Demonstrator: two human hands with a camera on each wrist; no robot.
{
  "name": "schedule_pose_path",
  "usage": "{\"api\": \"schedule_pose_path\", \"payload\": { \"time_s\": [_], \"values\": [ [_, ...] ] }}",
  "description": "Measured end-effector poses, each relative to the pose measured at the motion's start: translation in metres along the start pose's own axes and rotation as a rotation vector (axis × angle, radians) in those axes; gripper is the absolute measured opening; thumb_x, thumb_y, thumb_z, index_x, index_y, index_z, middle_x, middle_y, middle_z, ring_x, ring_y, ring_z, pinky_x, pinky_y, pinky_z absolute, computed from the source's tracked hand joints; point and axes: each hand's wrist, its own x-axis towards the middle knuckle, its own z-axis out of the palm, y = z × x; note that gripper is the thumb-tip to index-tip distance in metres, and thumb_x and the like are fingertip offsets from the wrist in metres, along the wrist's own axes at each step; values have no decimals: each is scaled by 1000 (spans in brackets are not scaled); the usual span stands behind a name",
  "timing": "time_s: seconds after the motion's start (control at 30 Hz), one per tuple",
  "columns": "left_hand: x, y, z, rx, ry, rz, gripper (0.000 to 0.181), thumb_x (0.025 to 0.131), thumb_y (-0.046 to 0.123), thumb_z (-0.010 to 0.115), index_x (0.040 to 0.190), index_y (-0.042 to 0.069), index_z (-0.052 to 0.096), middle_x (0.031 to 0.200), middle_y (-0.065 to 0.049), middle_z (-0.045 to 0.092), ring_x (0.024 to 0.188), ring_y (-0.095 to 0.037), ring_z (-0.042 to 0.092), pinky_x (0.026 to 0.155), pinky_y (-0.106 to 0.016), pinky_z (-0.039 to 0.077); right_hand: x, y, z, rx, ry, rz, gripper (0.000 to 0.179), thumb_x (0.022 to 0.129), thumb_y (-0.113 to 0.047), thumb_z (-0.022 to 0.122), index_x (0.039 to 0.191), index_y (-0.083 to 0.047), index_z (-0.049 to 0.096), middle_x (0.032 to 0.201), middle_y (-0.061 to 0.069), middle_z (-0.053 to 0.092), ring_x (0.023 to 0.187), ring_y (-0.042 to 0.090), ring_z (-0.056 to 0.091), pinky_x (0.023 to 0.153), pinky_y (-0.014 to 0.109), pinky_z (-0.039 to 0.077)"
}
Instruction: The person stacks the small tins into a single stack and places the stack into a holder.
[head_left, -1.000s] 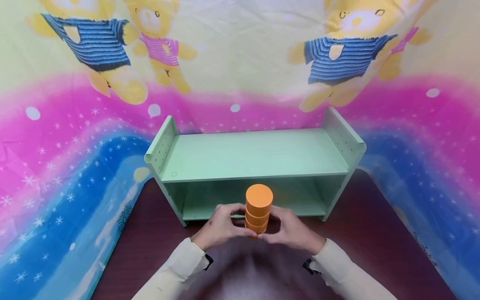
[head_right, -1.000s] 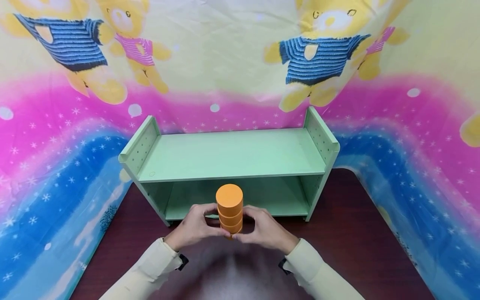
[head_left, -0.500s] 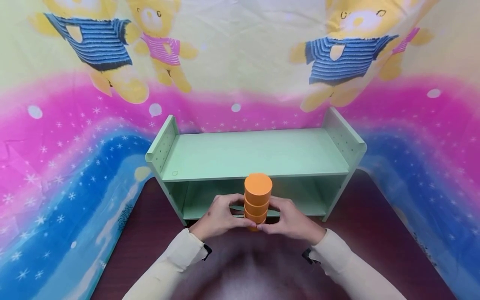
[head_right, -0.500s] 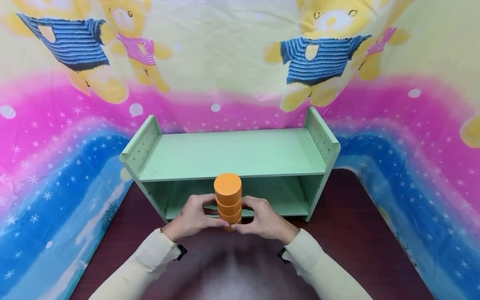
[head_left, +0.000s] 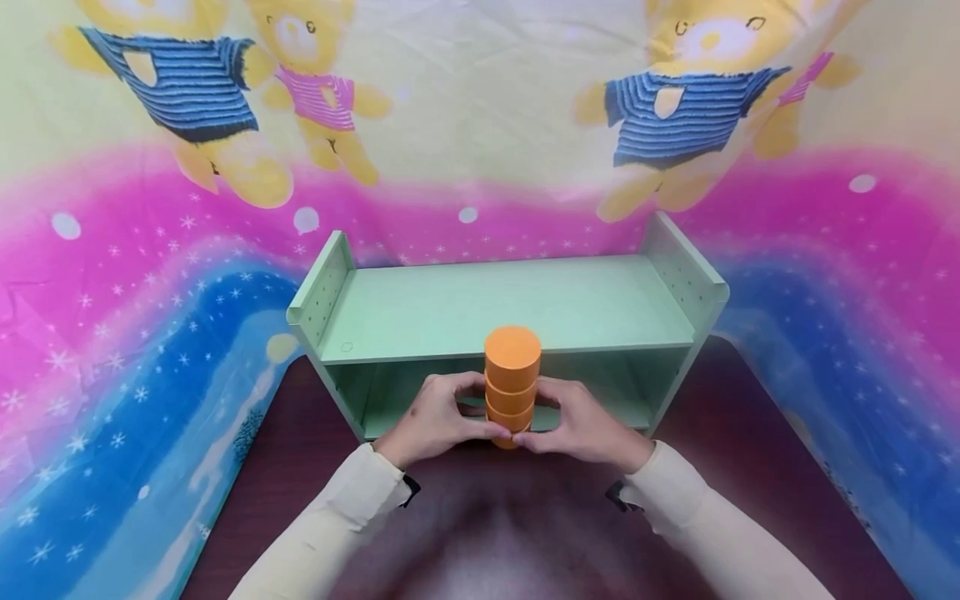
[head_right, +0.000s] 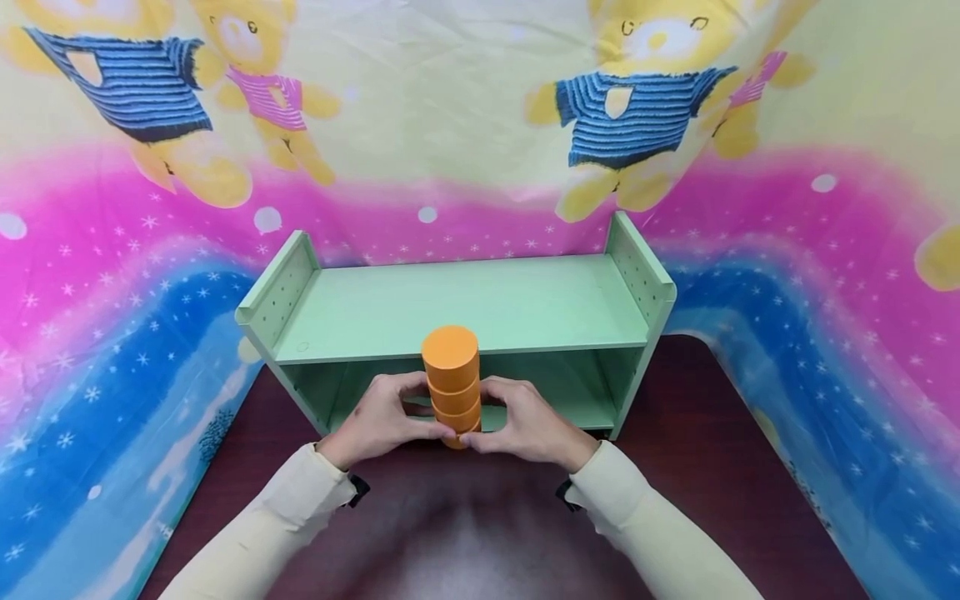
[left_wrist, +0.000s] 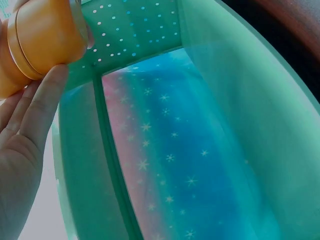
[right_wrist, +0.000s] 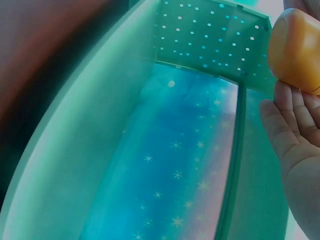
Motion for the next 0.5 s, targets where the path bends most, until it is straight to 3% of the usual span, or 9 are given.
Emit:
{"api": "schedule_pose_path", "payload": {
  "time_s": [0.3, 0.5],
  "values": [
    [5, 7, -7, 11, -2, -11, 53, 73, 19, 91, 119, 5, 69, 112, -5, 72, 102, -18, 70, 81, -38, 61, 7, -5, -7, 2, -6, 11, 51, 81, -28, 85, 125, -16, 64, 120, -7, 67, 111, 12, 64, 98, 37, 54],
    [12, 11, -11, -19, -16, -15, 52, 73, 17, 91, 119, 6, 69, 112, -2, 72, 102, -15, 69, 79, -29, 61, 13, -7, -14, -3, 4, 1, 50, 81, -26, 85, 125, -15, 65, 119, -7, 68, 111, 12, 64, 97, 37, 54]
  ]
}}
